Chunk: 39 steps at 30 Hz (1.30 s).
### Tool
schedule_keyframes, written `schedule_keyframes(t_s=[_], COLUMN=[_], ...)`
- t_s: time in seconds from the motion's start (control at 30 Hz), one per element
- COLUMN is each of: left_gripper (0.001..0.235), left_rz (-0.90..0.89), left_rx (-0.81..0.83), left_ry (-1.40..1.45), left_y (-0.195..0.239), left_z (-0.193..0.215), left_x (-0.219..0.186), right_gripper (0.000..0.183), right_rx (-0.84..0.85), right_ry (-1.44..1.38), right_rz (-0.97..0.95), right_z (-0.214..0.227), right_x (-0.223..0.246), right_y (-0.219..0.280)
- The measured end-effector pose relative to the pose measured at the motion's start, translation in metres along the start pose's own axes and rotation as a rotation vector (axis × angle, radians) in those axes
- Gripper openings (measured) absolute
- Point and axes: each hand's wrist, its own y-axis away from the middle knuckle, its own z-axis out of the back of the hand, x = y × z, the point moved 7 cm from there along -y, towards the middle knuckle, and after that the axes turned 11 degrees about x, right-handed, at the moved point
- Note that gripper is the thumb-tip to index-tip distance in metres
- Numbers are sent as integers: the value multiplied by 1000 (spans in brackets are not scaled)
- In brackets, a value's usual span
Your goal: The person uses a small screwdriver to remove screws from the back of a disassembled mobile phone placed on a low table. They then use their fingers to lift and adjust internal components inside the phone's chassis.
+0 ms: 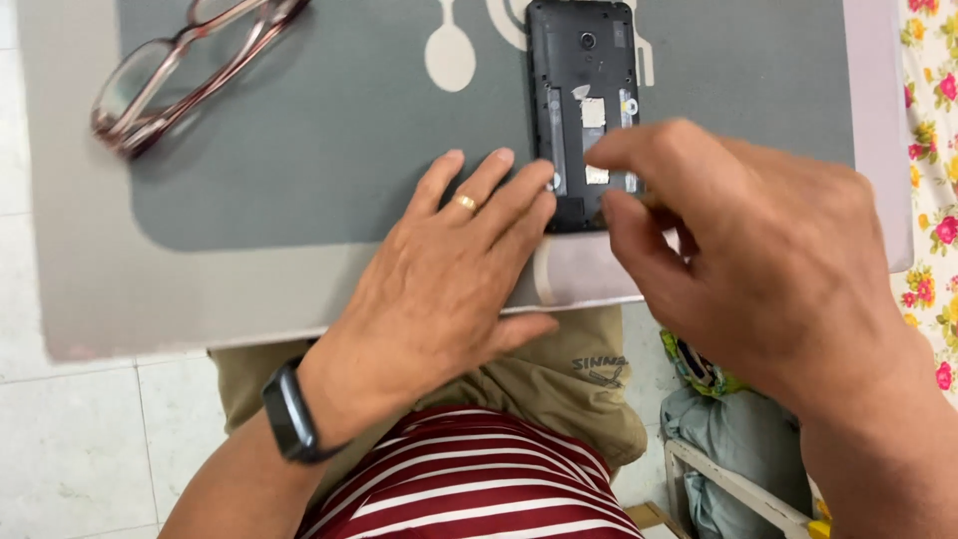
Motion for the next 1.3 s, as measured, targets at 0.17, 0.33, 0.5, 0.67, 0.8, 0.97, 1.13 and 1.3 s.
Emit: schedule_keyframes(t_s=[0.17, 0.33, 0.5, 0.67, 0.8, 0.97, 1.13, 1.3], left_gripper=[108, 107, 113, 121, 108, 105, 117, 124], left_rz=[-20, 14, 28, 11, 56, 85, 165, 201], left_rx=[-104, -101, -68, -190, -72, -11, 75, 64], left_ry=[36, -67, -124, -457, -225, -96, 144, 147], left_y=[2, -1, -5, 0, -5, -4, -4, -19], left_z=[-5, -21, -21, -21, -12, -4, 7, 13], left_x=[1, 4, 0, -14, -5, -10, -16, -20], right_gripper=[19, 25, 31, 5, 27, 32, 26, 26], right_rx=[-55, -194, -253, -570, -234, -197, -282, -302], right_ry=[-27, -136, -117, 85, -51, -140, -75, -5], right_rz=[-31, 45, 143, -4, -168, -207, -245, -269], right_z=[-11, -9, -10, -26, -29, -40, -47, -47], right_x=[-14, -22, -12, -41, -39, -39, -43, -35], right_y=[2, 4, 1, -13, -30, -34, -34, -31])
